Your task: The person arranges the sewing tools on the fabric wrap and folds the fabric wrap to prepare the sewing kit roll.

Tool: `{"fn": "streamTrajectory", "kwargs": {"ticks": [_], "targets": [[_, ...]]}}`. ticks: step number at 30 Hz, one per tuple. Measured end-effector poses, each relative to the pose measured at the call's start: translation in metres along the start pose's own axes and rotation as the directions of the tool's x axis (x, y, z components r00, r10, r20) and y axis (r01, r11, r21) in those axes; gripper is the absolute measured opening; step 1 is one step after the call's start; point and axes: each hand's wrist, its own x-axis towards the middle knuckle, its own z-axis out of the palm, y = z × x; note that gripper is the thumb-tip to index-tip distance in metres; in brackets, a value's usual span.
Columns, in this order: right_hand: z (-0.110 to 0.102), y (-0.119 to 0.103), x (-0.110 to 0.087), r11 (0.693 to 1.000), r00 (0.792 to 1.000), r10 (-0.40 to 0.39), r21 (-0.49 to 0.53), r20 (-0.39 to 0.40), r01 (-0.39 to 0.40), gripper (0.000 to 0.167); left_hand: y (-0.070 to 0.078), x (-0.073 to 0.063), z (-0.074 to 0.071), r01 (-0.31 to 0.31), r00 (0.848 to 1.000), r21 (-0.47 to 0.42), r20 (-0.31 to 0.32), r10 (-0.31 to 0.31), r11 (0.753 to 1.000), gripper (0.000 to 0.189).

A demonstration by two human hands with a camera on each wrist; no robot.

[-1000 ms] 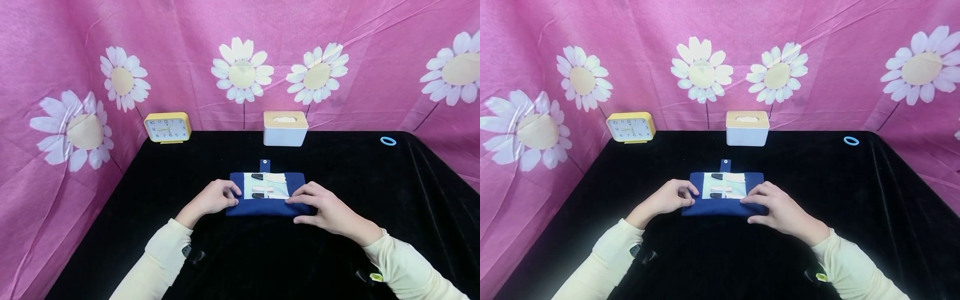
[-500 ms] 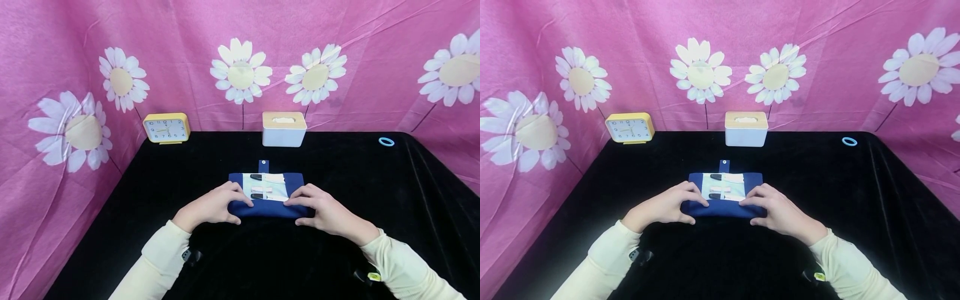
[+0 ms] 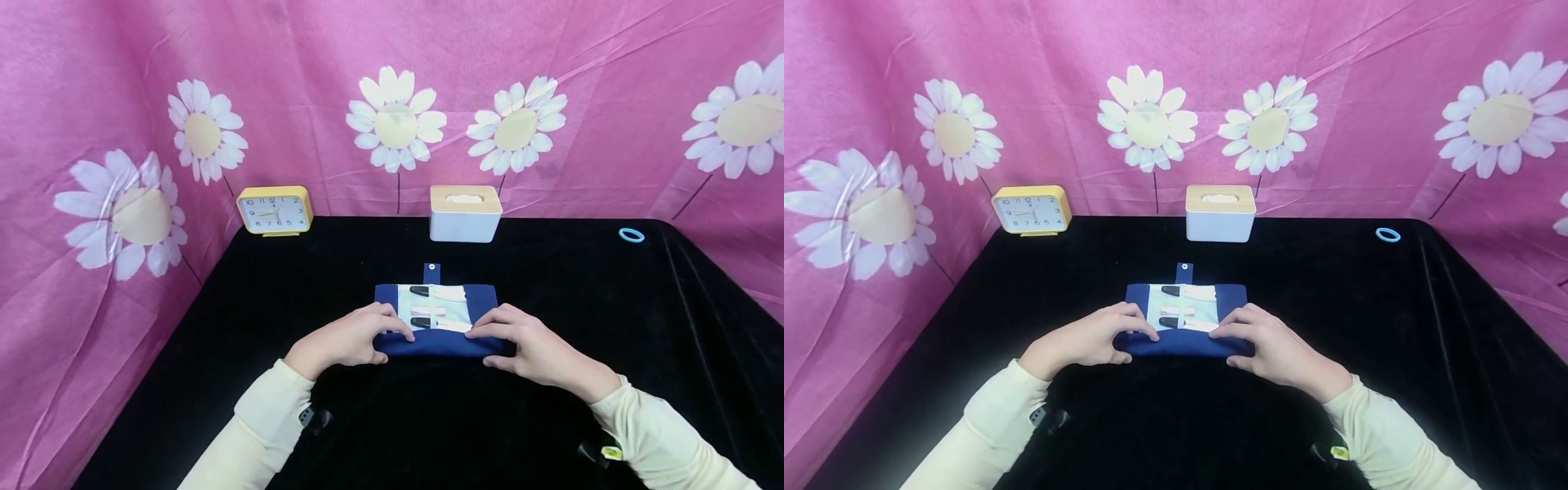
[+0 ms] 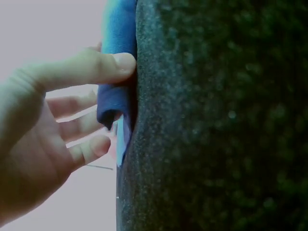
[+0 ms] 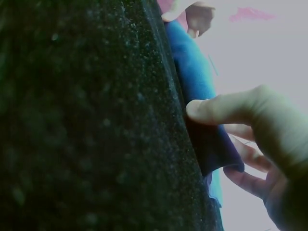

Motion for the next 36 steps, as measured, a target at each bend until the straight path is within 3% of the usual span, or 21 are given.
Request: {"fn": "streamTrajectory", "kwargs": {"ticks": [7,15,21,27,32,36], "targets": [[-0.002,-0.002,-0.002,1.000,1.000,0.023,-0.011,-0.003,-0.023,0.040,-0.004,0.000,0.001,-0.048,0.999,0.027,-0.024,0.049,0.998,0.040],[-0.004,-0.001,0.000,0.996,0.994,-0.071,0.044,-0.078,0.075,0.041,-0.005,0.000,-0.003,-0.116,0.990,0.053,-0.070,0.120,0.992,0.040],[-0.008,-0.001,0.002,0.986,0.991,-0.102,0.125,-0.088,0.113,0.041,-0.005,-0.002,-0.008,-0.168,0.982,0.045,-0.078,0.171,0.985,0.039],[-0.015,-0.006,0.002,0.968,0.996,-0.065,0.238,-0.054,0.076,0.040,-0.004,-0.006,-0.016,-0.211,0.977,-0.062,-0.045,0.208,0.976,0.038],[-0.022,-0.012,0.002,0.916,1.000,-0.013,0.402,0.008,0.009,0.035,-0.005,-0.009,-0.021,-0.227,0.972,-0.221,0.016,0.236,0.949,0.040],[-0.024,-0.013,0.002,0.881,0.993,0.060,0.462,0.099,-0.099,0.029,-0.009,-0.010,-0.021,-0.193,0.971,-0.314,0.074,0.227,0.930,0.041]]}}
